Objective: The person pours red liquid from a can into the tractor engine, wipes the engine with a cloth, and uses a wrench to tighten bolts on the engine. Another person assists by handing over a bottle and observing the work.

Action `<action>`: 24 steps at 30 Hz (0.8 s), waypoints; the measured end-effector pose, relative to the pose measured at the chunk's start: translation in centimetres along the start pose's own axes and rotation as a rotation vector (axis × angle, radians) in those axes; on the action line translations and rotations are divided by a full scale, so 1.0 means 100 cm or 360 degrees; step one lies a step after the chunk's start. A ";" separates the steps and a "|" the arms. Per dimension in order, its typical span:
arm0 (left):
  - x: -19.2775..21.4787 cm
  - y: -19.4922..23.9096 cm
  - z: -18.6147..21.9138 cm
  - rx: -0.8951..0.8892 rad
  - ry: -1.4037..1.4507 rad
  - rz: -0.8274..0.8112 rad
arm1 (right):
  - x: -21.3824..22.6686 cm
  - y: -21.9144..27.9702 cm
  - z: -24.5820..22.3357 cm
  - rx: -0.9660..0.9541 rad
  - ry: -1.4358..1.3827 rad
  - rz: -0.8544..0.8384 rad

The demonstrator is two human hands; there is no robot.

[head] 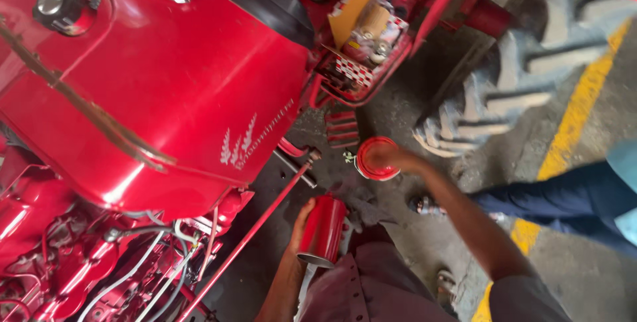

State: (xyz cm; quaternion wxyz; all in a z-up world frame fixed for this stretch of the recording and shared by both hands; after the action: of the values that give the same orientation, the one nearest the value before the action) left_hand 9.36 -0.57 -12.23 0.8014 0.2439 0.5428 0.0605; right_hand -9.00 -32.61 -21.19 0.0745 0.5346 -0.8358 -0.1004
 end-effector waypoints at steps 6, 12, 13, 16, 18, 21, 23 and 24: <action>-0.009 -0.046 0.031 -0.0351 0.0343 0.0388 | 0.188 -0.147 -0.062 0.0375 0.1585 0.1319; -0.037 -0.113 0.048 -0.0610 0.0719 0.0746 | 0.234 -0.257 -0.085 -0.0115 0.1792 0.1084; -0.039 -0.120 0.050 -0.0657 0.0812 0.0816 | 0.229 -0.255 -0.084 -0.0161 0.1817 0.1072; -0.043 -0.145 0.058 -0.0769 0.0918 0.0765 | 0.216 -0.234 -0.090 -0.0002 0.1816 0.1137; -0.044 -0.158 0.064 -0.0798 0.0911 0.0795 | 0.216 -0.219 -0.103 0.0122 0.1806 0.1211; -0.046 -0.171 0.073 -0.0903 0.0950 0.0716 | 0.224 -0.188 -0.135 0.0439 0.1780 0.1298; -0.047 -0.176 0.074 -0.0971 0.0979 0.0682 | 0.227 -0.155 -0.163 0.0658 0.1544 0.1272; -0.048 -0.177 0.075 -0.0996 0.0988 0.0696 | 0.228 -0.135 -0.179 0.0595 0.1364 0.1222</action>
State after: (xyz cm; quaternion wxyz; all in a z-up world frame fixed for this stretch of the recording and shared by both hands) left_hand 11.22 -20.17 -14.12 0.6053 0.0700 0.6478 0.4573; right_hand -2.51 -60.45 -6.83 0.3402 0.1916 -0.8680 0.3066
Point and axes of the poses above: each hand's wrist, its own y-axis away from the middle knuckle, its own x-axis out of the back of the hand, z = x × y, the point moved 2 cm from there along -y, towards the middle knuckle, and after that the axes turned 6 degrees about z, right-handed, at the moved point
